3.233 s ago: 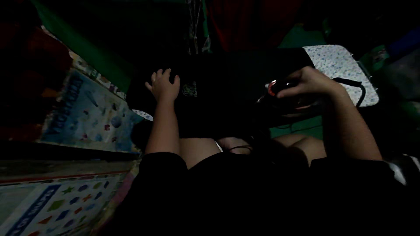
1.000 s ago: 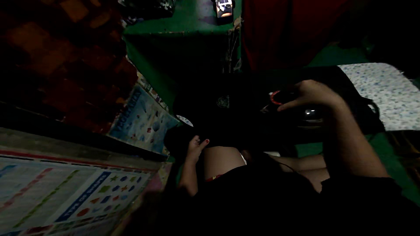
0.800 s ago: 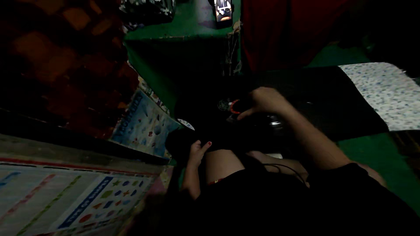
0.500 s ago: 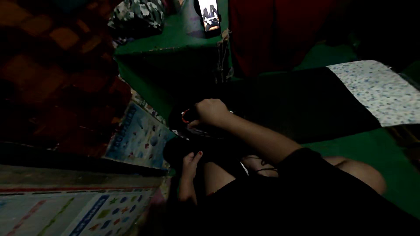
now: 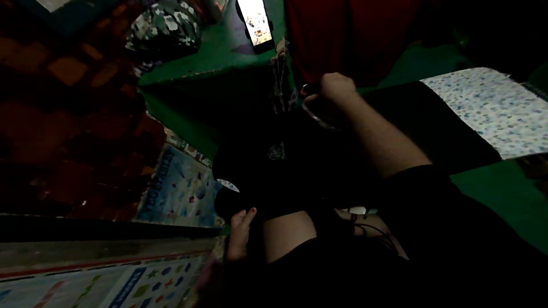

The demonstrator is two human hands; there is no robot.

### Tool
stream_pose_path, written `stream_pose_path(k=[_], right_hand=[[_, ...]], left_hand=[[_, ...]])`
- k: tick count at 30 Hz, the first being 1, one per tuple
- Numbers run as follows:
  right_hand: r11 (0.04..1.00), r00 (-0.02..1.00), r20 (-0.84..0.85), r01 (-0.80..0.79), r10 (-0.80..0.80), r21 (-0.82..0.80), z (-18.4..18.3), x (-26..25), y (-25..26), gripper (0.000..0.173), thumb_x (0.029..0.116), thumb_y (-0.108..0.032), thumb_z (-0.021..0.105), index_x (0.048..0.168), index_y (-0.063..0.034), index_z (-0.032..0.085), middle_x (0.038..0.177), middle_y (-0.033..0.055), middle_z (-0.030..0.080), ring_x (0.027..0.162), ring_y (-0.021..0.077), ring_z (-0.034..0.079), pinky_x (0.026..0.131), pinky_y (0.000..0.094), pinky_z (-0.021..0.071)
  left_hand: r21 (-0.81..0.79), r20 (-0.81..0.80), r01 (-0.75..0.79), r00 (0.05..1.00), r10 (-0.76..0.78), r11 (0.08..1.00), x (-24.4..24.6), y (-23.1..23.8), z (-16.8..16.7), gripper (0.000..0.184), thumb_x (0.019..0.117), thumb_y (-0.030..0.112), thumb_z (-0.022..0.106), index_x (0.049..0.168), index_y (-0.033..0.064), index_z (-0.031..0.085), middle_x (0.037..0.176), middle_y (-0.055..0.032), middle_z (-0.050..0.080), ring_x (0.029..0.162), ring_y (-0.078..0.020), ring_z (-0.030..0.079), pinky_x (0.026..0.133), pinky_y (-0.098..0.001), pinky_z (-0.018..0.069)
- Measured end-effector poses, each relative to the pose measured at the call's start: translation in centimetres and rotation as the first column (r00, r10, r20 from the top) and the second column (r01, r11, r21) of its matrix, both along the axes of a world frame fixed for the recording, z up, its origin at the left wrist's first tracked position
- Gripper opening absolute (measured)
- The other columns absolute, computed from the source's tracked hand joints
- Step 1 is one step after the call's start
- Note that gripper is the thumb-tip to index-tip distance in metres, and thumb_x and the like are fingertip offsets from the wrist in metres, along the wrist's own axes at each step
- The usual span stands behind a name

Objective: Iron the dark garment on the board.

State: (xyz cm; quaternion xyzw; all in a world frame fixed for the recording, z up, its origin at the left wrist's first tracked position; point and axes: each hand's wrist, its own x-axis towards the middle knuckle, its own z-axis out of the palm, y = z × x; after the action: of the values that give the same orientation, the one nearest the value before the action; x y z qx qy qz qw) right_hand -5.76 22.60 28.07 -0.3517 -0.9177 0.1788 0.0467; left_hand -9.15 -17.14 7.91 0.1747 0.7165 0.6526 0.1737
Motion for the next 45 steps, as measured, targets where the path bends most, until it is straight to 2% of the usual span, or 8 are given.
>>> stream_pose_path(k=[8, 11, 14, 20, 25, 30, 39, 45], right_hand=[[0.909, 0.909, -0.027, 0.416, -0.416, -0.006, -0.9, 8.4, 13.6, 0.072, 0.0904, -0.055, 0.075, 0.127, 0.0064, 0.064, 0.131, 0.034, 0.061, 0.124, 0.053, 0.058, 0.096, 0.0751, 0.0434], [0.856, 0.856, -0.023, 0.516, -0.516, 0.0, -0.7, 11.3, 16.0, 0.073, 0.0932, -0.053, 0.073, 0.127, 0.0109, 0.062, 0.132, 0.0378, 0.059, 0.127, 0.0553, 0.055, 0.098, 0.0752, 0.0422], [0.837, 0.837, -0.018, 0.548, -0.547, -0.002, -0.8, 13.2, 17.4, 0.075, 0.0919, -0.055, 0.073, 0.123, 0.0131, 0.063, 0.13, 0.0389, 0.059, 0.127, 0.0551, 0.055, 0.098, 0.0738, 0.0429], [0.942, 0.944, 0.044, 0.329, -0.327, -0.067, -1.1, 15.8, 17.5, 0.074, 0.0926, -0.054, 0.072, 0.118, 0.0149, 0.063, 0.122, 0.0403, 0.061, 0.12, 0.0563, 0.057, 0.099, 0.0746, 0.0408], [0.995, 0.998, -0.064, -0.005, -0.001, -0.099, -3.2, 17.7, 15.0, 0.052, 0.0883, -0.042, 0.082, 0.106, 0.0059, 0.073, 0.1, 0.031, 0.07, 0.098, 0.0496, 0.066, 0.088, 0.0727, 0.0475], [0.972, 0.979, 0.001, -0.205, 0.206, -0.117, -1.8, 18.4, 6.0, 0.05, 0.0782, -0.04, 0.091, 0.105, -0.0005, 0.075, 0.097, 0.0237, 0.073, 0.095, 0.0438, 0.068, 0.086, 0.0708, 0.0492], [0.878, 0.874, 0.08, -0.478, 0.479, -0.039, -1.1, 11.3, -7.0, 0.057, 0.0784, -0.057, 0.085, 0.098, -0.0038, 0.074, 0.088, 0.0161, 0.072, 0.087, 0.0368, 0.07, 0.08, 0.0634, 0.0528], [0.828, 0.823, 0.091, -0.559, 0.561, -0.055, -0.5, 5.5, -13.4, 0.056, 0.0838, -0.059, 0.079, 0.101, -0.0063, 0.073, 0.094, 0.015, 0.072, 0.092, 0.0352, 0.07, 0.079, 0.0608, 0.0539]], left_hand=[[-0.051, -0.107, -0.01, 0.994, 0.005, 0.999, 0.6, -0.3, 1.5, 0.015, 0.0982, 0.009, 0.056, 0.087, 0.0142, 0.064, 0.074, 0.0141, 0.063, 0.066, 0.0048, 0.058, 0.062, -0.0148, 0.0505], [-0.153, -0.253, -0.202, 0.954, 0.159, 0.967, 0.9, 0.4, 2.9, 0.017, 0.1017, 0.013, 0.056, 0.109, 0.0007, 0.065, 0.093, 0.0031, 0.066, 0.08, 0.0035, 0.06, 0.073, -0.0149, 0.0502], [-0.154, -0.51, -0.436, 0.804, 0.307, 0.887, 0.3, 1.3, 3.8, 0.03, 0.1032, 0.014, 0.057, 0.117, -0.0113, 0.064, 0.109, -0.0202, 0.068, 0.097, -0.0113, 0.064, 0.087, -0.0246, 0.0514], [-0.161, -0.782, -0.414, 0.608, 0.14, 0.896, -1.1, 4.5, 6.0, 0.034, 0.1001, 0.019, 0.06, 0.116, -0.0094, 0.069, 0.121, -0.0286, 0.067, 0.115, -0.0381, 0.065, 0.102, -0.0492, 0.0495], [-0.39, -0.693, -0.317, 0.719, -0.049, 0.864, -1.6, 8.8, 6.0, 0.059, 0.1084, 0.038, 0.039, 0.149, -0.0041, 0.047, 0.157, -0.0271, 0.04, 0.147, -0.0437, 0.039, 0.12, -0.061, 0.0257], [-0.104, -0.667, -0.344, 0.72, 0.191, 0.933, -2.1, 9.1, 4.7, 0.073, 0.1079, 0.044, 0.02, 0.158, -0.0096, 0.022, 0.162, -0.0315, 0.028, 0.15, -0.0418, 0.032, 0.122, -0.0515, 0.0266], [0.173, -0.627, -0.299, 0.702, 0.339, 0.939, -2.8, 8.7, 3.6, 0.117, 0.0935, 0.083, 0.01, 0.155, -0.0168, 0.01, 0.162, -0.0334, 0.022, 0.154, -0.0322, 0.024, 0.125, -0.0412, 0.0215], [0.43, -0.38, -0.228, 0.832, 0.404, 0.874, -2.9, 8.1, 4.8, 0.091, 0.1036, 0.063, 0.01, 0.159, -0.0082, -0.003, 0.167, -0.0263, 0.013, 0.151, -0.0203, 0.03, 0.118, -0.0282, 0.0302]])
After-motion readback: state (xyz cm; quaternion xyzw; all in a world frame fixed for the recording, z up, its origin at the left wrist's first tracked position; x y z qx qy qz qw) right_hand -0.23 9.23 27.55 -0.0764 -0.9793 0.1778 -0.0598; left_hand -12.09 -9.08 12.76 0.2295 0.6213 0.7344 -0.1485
